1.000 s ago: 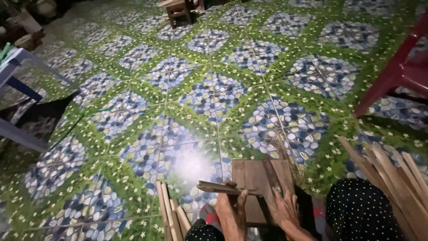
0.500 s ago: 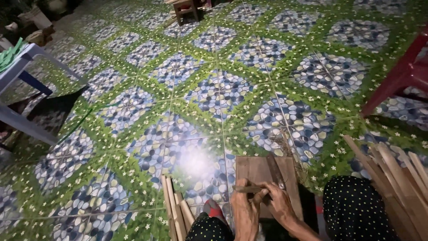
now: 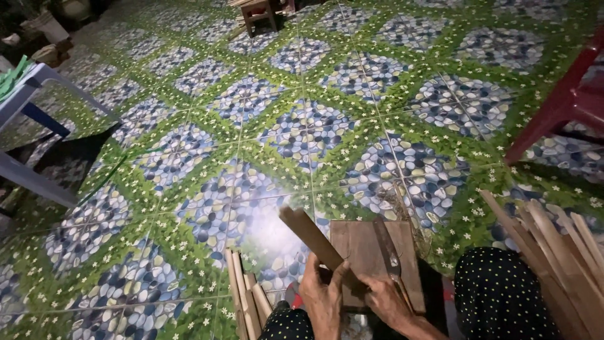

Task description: Shaving and splitting bamboo strips using a large knife on a wooden block.

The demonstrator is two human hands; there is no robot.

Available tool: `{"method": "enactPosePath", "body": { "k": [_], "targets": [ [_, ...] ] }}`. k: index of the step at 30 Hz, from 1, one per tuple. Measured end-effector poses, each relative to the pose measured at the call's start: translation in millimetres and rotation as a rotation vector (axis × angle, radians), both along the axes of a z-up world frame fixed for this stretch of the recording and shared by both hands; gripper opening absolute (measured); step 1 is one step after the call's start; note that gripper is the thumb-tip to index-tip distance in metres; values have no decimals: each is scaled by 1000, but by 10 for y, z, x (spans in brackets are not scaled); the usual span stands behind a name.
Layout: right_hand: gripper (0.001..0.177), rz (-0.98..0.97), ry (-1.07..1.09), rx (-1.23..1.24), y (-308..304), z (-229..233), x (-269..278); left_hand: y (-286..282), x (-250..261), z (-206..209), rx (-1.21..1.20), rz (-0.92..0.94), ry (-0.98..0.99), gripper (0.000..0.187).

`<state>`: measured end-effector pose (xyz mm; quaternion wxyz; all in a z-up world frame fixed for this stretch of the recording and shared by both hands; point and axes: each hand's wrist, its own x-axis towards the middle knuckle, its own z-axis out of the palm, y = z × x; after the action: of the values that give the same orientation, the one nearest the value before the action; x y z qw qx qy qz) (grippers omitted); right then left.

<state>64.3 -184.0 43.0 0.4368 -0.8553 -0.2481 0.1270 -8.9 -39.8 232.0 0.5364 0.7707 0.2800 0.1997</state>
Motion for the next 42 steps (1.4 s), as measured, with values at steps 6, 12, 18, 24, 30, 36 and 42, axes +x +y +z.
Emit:
{"method": "enactPosePath", "body": {
  "k": [6,12,18,24,30,36,42],
  "targets": [
    [40,26,89,83,-17,573,-9,38,5,-231,-100,-88,124,22],
    [32,-15,367,2,19,1052,39,116,94,-836,118,-189,209,34],
    [55,12,470,248,-8,1141,119,92,180,-958,236,-305,100,37],
    [50,11,445,116,-20,1128,126,3,153,-633,168,-239,90,20],
    [45,11,328,-19,-40,839,142,-21,125,-488,-130,-138,96,35],
    [65,143,466,90,-106,720,163,-69,186,-529,-22,-82,156,48],
    [51,73,577,209,-74,717,184,-91,183,-247,-119,-168,95,22]
  ]
}}
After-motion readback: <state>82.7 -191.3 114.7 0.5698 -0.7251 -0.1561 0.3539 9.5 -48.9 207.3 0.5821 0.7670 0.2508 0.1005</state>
